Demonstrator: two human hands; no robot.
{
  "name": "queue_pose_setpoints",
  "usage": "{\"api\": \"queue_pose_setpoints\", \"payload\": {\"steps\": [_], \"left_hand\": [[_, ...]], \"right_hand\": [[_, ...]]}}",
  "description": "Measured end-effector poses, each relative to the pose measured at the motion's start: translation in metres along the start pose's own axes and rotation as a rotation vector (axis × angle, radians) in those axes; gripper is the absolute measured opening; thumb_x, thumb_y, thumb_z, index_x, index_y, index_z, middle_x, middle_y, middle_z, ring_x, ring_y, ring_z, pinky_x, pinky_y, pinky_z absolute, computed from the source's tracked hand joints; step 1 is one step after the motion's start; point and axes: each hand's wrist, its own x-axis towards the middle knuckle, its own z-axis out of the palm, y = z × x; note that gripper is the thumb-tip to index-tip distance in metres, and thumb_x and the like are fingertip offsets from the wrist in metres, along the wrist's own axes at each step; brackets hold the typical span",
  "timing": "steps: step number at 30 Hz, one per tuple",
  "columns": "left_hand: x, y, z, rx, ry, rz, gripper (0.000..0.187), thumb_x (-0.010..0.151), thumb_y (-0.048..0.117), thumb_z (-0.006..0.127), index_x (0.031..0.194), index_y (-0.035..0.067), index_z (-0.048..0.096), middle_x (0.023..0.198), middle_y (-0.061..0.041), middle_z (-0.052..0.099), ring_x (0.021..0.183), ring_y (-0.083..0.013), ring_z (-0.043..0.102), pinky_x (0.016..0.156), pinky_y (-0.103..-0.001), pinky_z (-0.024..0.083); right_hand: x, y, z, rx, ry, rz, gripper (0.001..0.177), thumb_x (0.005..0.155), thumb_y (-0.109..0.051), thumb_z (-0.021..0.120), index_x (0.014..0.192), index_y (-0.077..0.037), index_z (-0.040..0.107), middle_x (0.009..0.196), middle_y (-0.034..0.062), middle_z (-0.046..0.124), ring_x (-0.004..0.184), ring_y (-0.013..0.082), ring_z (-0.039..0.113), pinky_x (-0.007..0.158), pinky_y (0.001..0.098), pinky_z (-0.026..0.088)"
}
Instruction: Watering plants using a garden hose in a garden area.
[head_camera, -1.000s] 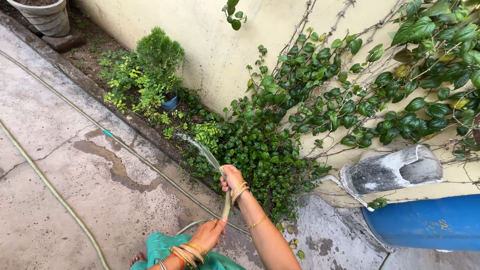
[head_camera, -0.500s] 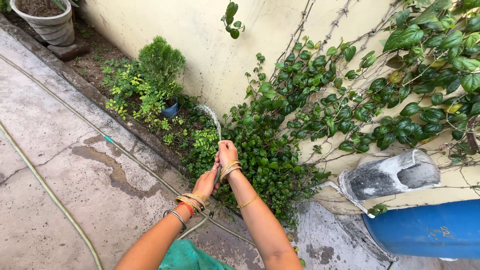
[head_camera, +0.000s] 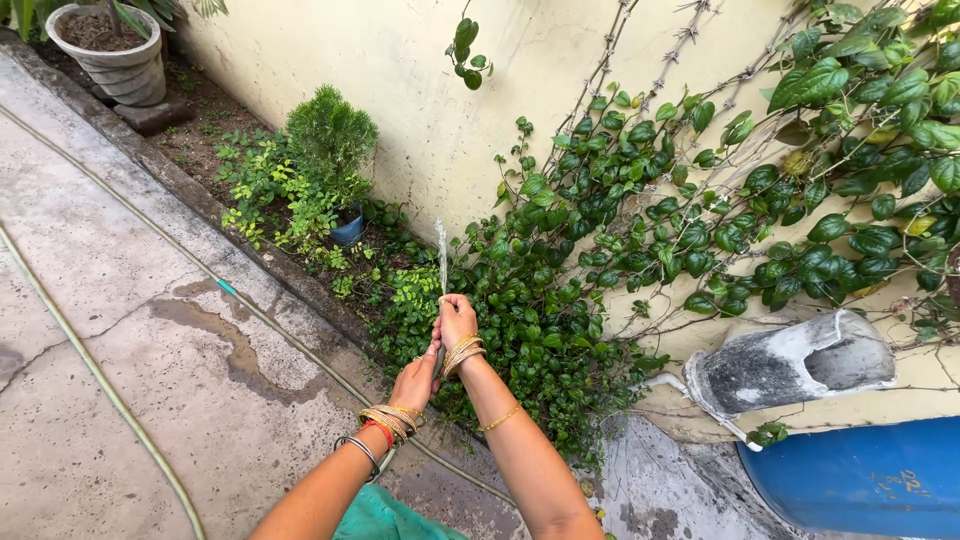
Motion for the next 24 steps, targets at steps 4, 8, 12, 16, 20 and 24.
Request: {"api": "queue_pose_setpoints", "payload": {"steps": [4,8,12,16,20,24], "left_hand": [[-0.005,-0.001,0.000,0.007,-0.013,0.013,0.065,0.101,0.062,0.035,0.093,0.007,0.069,0.060,-0.001,0.056,0.052,-0.0130,0.053,0.051,-0.032,0.041],[-0.008,-0.001,0.002,0.027,-0.020,0.003,0.066,0.102,0.061,0.036,0.088,0.004,0.066,0.062,-0.002,0.056,0.054,-0.0129,0.053,0.051,-0.032,0.041],[-0.008,-0.005,0.007,0.016,-0.053,0.022,0.064,0.103,0.061,0.036,0.090,0.006,0.067,0.064,-0.002,0.056,0.055,-0.0128,0.053,0.052,-0.031,0.041],[-0.006,-0.008,0.012,-0.057,-0.087,0.038,0.062,0.101,0.061,0.035,0.094,0.008,0.067,0.067,-0.002,0.060,0.058,-0.0126,0.056,0.054,-0.030,0.046],[-0.003,-0.010,0.016,-0.087,-0.105,0.030,0.069,0.101,0.065,0.034,0.092,0.003,0.064,0.069,-0.002,0.063,0.060,-0.0129,0.060,0.057,-0.030,0.050],[-0.002,-0.014,0.022,-0.086,-0.121,0.014,0.070,0.099,0.066,0.033,0.092,0.004,0.064,0.069,-0.003,0.063,0.060,-0.0137,0.060,0.057,-0.030,0.051]], "right_hand": [[-0.005,0.001,-0.001,0.029,-0.024,0.015,0.011,0.101,-0.021,0.056,0.108,-0.012,0.056,0.062,0.0034,0.052,0.042,0.0117,0.047,0.034,0.0292,0.037],[-0.012,-0.001,-0.005,0.067,-0.037,-0.002,0.011,0.101,-0.021,0.055,0.109,-0.013,0.056,0.063,0.0029,0.052,0.042,0.0109,0.046,0.033,0.0287,0.035],[-0.020,-0.007,-0.009,0.102,-0.035,-0.022,0.012,0.100,-0.018,0.053,0.111,-0.013,0.057,0.062,0.0031,0.051,0.041,0.0109,0.045,0.032,0.0288,0.034],[-0.025,-0.012,-0.013,0.140,-0.067,-0.050,0.015,0.098,-0.014,0.050,0.112,-0.013,0.056,0.062,0.0029,0.052,0.040,0.0107,0.044,0.031,0.0289,0.033],[-0.018,-0.007,-0.019,0.138,-0.090,-0.082,0.016,0.097,-0.012,0.050,0.112,-0.013,0.057,0.063,0.0027,0.053,0.040,0.0101,0.044,0.032,0.0283,0.032],[-0.013,0.004,-0.027,0.129,-0.104,-0.078,0.015,0.098,-0.013,0.051,0.111,-0.012,0.058,0.063,0.0027,0.053,0.041,0.0098,0.044,0.033,0.0276,0.033]]}}
